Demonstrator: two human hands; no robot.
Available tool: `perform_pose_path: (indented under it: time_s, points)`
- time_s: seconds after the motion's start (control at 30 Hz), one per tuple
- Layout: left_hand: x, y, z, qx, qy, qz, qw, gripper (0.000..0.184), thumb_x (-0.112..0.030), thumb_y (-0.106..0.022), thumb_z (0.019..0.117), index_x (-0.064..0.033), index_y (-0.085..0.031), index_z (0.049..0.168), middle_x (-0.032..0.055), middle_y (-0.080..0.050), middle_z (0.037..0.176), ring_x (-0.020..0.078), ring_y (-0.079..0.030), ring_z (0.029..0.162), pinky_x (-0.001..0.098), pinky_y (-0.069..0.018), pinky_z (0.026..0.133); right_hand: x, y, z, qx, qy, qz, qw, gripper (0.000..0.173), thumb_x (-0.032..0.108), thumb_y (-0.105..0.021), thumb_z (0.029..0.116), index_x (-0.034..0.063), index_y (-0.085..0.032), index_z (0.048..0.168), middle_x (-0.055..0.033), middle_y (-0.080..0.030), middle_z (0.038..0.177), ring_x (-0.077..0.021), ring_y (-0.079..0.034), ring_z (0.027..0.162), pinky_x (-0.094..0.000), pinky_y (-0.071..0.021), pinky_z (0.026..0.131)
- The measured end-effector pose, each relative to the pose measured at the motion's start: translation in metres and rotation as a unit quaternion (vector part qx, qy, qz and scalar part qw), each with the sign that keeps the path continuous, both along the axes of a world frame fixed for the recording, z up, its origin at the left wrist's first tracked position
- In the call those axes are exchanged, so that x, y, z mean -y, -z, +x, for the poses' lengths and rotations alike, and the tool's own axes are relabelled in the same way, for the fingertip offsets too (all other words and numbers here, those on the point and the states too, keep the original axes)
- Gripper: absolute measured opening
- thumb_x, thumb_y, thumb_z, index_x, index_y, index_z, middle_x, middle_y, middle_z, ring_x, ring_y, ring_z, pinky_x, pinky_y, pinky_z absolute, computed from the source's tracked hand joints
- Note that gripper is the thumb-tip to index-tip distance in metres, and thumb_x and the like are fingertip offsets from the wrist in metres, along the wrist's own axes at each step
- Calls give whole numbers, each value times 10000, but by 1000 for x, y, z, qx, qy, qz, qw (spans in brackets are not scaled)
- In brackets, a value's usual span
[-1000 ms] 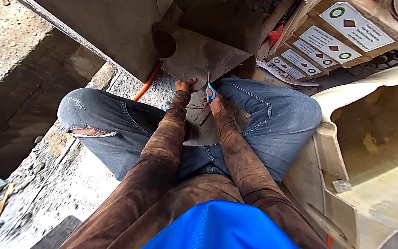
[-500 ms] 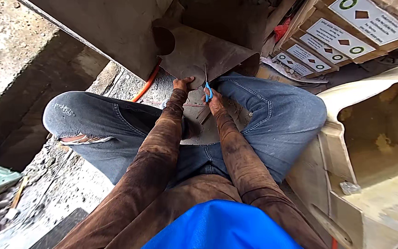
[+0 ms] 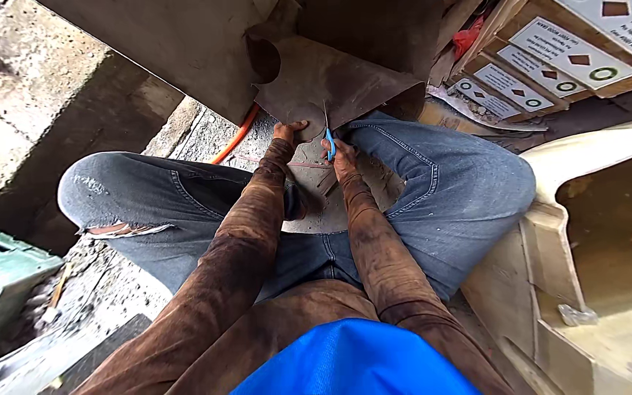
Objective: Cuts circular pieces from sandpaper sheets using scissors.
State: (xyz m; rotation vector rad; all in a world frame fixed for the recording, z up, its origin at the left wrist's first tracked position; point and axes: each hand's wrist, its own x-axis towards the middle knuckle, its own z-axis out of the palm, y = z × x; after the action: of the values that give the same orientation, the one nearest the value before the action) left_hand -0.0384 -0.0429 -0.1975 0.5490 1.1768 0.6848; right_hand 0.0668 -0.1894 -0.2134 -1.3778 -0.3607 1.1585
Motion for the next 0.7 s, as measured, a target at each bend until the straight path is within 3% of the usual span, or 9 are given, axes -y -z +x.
perform_pose_path:
  time_s: [0.17,0.3,0.5,0.6,0.7]
  points:
    - [2,-4,-2,7,10,-9,1000,389,46,-678,895,10,-526,1251,224,-693,1035,341,-712,814,512,-616,649,-3,-2,0,-59,-5,-6,998,349,316,-535,1066,19,-616,1230,-101,-710,993,-145,-672,750,-273,-542,607]
    - [0,-10,-1,-2,13,-5,1000,351,41,-672,904,19,-535,1225,223,-699,1010,336,-713,772,500,-613,607,-8,3,2,-71,8,-1,997,355,318,-543,1061,17,-626,1230,-115,-715,1058,-151,-685,780,-270,-545,610]
    - [-1,-8,-2,-13,15,4,1000,397,37,-675,901,3,-514,1262,219,-690,1030,332,-706,780,490,-606,600,-7,-1,7,-14,0,-4,1000,256,223,-636,1016,-12,-684,1107,-76,-734,878,-90,-635,651,-228,-504,550]
    - [-2,-6,-2,-11,19,10,1000,373,38,-680,894,7,-535,1236,215,-698,1014,329,-710,770,491,-608,601,-4,0,10,4,2,6,1000,217,125,-695,973,-41,-673,1111,-84,-743,881,-68,-625,631,-211,-499,534]
    - [-3,-7,-3,-4,26,9,1000,376,42,-674,897,10,-527,1240,215,-695,1019,330,-709,771,492,-608,601,-5,2,13,-13,-10,9,1000,222,154,-645,1009,-31,-666,1131,-86,-745,914,-78,-646,656,-212,-508,546]
